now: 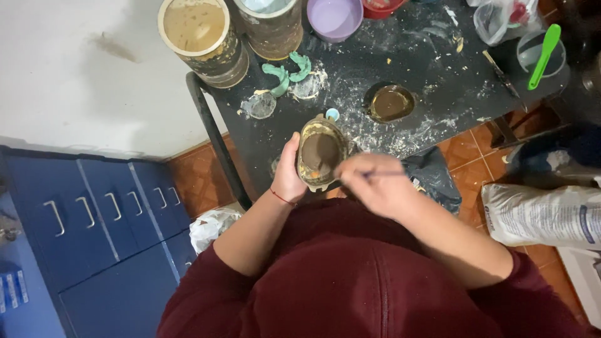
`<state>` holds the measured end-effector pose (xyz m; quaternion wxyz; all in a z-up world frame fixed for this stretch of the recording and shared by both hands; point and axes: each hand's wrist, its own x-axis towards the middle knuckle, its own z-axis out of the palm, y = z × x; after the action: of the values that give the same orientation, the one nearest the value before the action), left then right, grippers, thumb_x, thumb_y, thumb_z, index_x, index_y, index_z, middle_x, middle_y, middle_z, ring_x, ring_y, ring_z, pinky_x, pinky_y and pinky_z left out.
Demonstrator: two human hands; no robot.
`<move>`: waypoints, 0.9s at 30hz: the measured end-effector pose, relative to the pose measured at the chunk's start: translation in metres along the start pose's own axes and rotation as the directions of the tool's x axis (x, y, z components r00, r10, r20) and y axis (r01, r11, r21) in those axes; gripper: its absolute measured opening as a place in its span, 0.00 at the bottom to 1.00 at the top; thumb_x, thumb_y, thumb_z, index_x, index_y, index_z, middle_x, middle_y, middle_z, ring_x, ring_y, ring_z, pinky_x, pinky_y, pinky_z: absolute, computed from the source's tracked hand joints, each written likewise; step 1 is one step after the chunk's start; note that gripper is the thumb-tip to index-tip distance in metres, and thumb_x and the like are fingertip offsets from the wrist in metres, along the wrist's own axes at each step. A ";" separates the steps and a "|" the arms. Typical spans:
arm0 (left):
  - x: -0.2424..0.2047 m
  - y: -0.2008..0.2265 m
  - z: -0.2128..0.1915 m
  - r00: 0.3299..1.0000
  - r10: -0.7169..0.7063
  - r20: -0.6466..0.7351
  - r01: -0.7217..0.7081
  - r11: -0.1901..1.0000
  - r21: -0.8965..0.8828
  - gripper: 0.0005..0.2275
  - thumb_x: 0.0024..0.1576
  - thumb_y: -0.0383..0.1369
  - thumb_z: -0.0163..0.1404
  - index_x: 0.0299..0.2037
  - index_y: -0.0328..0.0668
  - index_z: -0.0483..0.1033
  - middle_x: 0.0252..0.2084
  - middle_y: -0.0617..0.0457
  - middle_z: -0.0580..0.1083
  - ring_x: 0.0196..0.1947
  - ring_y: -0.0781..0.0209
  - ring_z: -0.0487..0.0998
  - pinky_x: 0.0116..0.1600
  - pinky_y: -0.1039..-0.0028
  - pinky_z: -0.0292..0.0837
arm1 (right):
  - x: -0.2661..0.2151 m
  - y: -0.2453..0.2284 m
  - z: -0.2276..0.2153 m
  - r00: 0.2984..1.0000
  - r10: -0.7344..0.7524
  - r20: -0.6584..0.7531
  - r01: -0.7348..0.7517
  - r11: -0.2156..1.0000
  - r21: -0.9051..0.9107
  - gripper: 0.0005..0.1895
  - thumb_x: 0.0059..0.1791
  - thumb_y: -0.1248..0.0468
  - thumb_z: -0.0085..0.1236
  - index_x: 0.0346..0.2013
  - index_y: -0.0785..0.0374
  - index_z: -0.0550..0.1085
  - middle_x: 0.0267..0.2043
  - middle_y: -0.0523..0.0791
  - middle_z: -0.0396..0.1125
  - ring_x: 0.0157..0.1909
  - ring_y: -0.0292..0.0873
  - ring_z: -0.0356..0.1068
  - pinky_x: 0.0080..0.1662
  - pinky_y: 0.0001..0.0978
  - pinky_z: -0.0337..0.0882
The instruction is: The person uses a hacksaw to cut a small object, then moves to a workbench to handle and clean several metal molds. They wash the molds in a sink and return to the workbench to apply a substance to the inside of a mold using a brush.
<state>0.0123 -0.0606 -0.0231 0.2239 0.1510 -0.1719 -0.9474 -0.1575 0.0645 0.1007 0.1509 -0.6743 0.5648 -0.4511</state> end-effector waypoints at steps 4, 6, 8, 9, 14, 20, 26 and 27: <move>0.003 0.001 0.004 0.999 0.025 0.031 -0.027 0.998 0.055 0.28 0.69 0.51 0.31 0.64 0.34 0.68 0.61 0.40 0.72 0.58 0.47 0.75 0.64 0.53 0.70 | 0.004 -0.008 -0.005 0.994 -0.083 -0.072 0.073 0.989 -0.128 0.02 0.53 0.68 0.58 0.39 0.64 0.76 0.39 0.50 0.75 0.40 0.51 0.77 0.45 0.38 0.77; 0.003 0.001 0.003 0.999 0.042 -0.026 -0.040 0.996 0.083 0.28 0.69 0.50 0.31 0.64 0.34 0.68 0.61 0.41 0.72 0.60 0.49 0.75 0.66 0.55 0.68 | -0.005 0.002 -0.002 1.000 -0.029 0.009 0.030 0.997 -0.075 0.02 0.52 0.68 0.57 0.38 0.64 0.77 0.36 0.49 0.75 0.38 0.50 0.77 0.44 0.37 0.77; 0.004 0.000 0.001 0.995 0.059 -0.081 -0.050 0.993 0.111 0.27 0.69 0.50 0.30 0.64 0.33 0.67 0.62 0.42 0.72 0.61 0.51 0.74 0.69 0.57 0.67 | -0.007 0.008 -0.001 0.995 0.021 0.093 -0.019 0.999 -0.027 0.03 0.51 0.67 0.57 0.36 0.63 0.77 0.34 0.48 0.75 0.35 0.49 0.77 0.42 0.37 0.77; 0.005 -0.001 0.000 0.994 0.063 -0.089 -0.054 0.993 0.104 0.27 0.69 0.49 0.30 0.65 0.34 0.67 0.62 0.43 0.72 0.61 0.52 0.75 0.69 0.58 0.68 | -0.005 0.009 -0.002 0.997 0.055 0.055 -0.053 0.998 -0.043 0.03 0.52 0.67 0.57 0.36 0.63 0.78 0.34 0.49 0.75 0.35 0.49 0.77 0.40 0.36 0.77; 0.002 0.007 0.003 0.984 0.169 -0.060 -0.150 0.959 0.240 0.28 0.71 0.50 0.29 0.64 0.32 0.68 0.61 0.42 0.73 0.59 0.52 0.76 0.65 0.58 0.72 | -0.002 0.013 0.003 0.996 -0.092 -0.005 0.092 0.993 -0.076 0.04 0.54 0.66 0.56 0.37 0.64 0.76 0.36 0.50 0.74 0.37 0.50 0.76 0.41 0.37 0.76; -0.005 0.019 0.017 0.965 0.244 -0.094 -0.227 0.960 0.163 0.28 0.68 0.53 0.28 0.63 0.38 0.66 0.57 0.42 0.74 0.53 0.45 0.79 0.51 0.47 0.80 | 0.003 0.068 0.018 0.950 0.278 -0.144 -0.244 0.946 0.214 0.06 0.55 0.68 0.53 0.42 0.66 0.77 0.33 0.49 0.73 0.31 0.48 0.71 0.36 0.34 0.72; -0.007 0.020 0.011 0.958 0.237 -0.159 -0.226 0.970 0.086 0.29 0.69 0.54 0.27 0.64 0.37 0.66 0.58 0.42 0.74 0.55 0.44 0.78 0.52 0.46 0.79 | 0.008 0.105 0.047 0.972 0.200 -0.124 -0.216 0.968 -0.131 0.05 0.54 0.68 0.57 0.44 0.66 0.76 0.41 0.51 0.73 0.43 0.55 0.73 0.46 0.42 0.72; -0.007 0.021 0.011 0.963 0.227 -0.148 -0.217 0.973 0.084 0.29 0.69 0.54 0.27 0.64 0.37 0.66 0.58 0.42 0.74 0.55 0.44 0.78 0.52 0.45 0.79 | 0.010 0.107 0.049 0.978 0.172 -0.119 -0.189 0.969 -0.156 0.05 0.54 0.68 0.57 0.44 0.65 0.76 0.41 0.51 0.73 0.43 0.55 0.73 0.47 0.42 0.72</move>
<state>0.0217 -0.0724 -0.0031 0.3362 0.2123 -0.2014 -0.8952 -0.1867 0.0067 0.0025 0.1049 -0.6057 0.6667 -0.4214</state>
